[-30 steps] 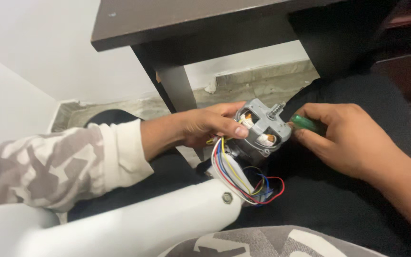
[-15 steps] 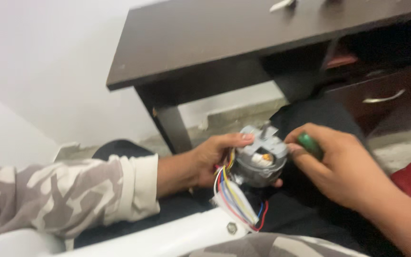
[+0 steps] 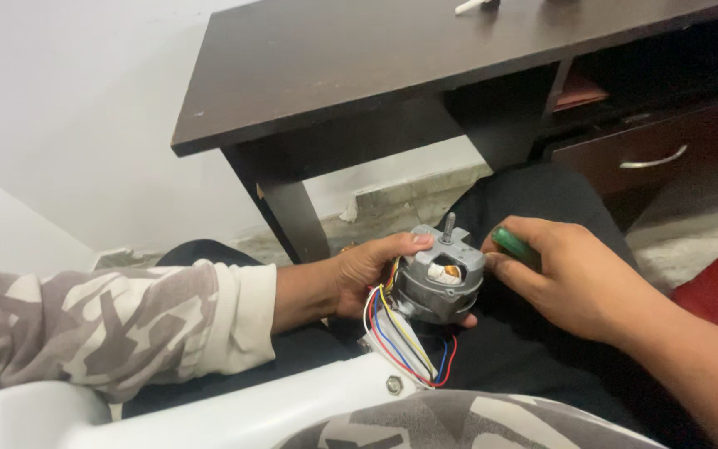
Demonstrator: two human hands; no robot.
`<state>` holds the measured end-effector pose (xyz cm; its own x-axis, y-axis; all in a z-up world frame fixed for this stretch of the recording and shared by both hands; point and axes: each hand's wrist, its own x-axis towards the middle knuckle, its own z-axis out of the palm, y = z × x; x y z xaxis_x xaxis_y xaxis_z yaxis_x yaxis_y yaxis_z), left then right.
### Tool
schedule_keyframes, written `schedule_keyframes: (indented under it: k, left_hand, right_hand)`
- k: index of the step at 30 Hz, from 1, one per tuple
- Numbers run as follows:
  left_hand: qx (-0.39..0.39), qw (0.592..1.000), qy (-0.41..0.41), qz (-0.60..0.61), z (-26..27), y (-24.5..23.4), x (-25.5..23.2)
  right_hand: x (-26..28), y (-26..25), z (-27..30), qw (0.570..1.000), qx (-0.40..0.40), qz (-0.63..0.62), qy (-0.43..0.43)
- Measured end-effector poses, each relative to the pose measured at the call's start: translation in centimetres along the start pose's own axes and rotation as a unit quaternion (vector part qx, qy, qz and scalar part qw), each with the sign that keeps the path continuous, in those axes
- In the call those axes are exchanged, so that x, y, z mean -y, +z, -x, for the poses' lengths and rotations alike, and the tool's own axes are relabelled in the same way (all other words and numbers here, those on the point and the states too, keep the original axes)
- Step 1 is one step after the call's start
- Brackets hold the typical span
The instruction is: The person uses a screwdriver to loosen and remove screws from a small electric motor held on their lap. They remove a black plastic cover and set it aside, then continue to unscrew fasteners from the motor housing.
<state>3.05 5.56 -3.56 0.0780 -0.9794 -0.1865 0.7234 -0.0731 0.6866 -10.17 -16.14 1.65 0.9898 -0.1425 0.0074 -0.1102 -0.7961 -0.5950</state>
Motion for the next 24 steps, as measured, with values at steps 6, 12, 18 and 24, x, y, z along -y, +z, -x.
schedule_keyframes:
  k: [6, 12, 18, 24]
  left_hand:
    - [0.006, 1.000, -0.009, -0.005, 0.0, -0.6, 0.2]
    - [0.010, 1.000, -0.001, -0.012, 0.0, -0.6, 0.4]
    - [0.000, 1.000, -0.001, -0.025, 0.1, -0.9, 0.5]
    - [-0.003, 0.999, -0.015, -0.042, 0.2, -0.9, 0.5]
  right_hand:
    - [-0.4, 0.0, -0.1, 0.996, 0.024, -0.074, 0.051]
    - [0.1, 0.5, -0.2, 0.995, 0.008, -0.092, 0.043]
    - [-0.6, 1.3, 0.1, 0.993, -0.022, -0.111, -0.025]
    - [-0.5, 0.9, -0.4, 0.992, 0.000, -0.120, 0.046]
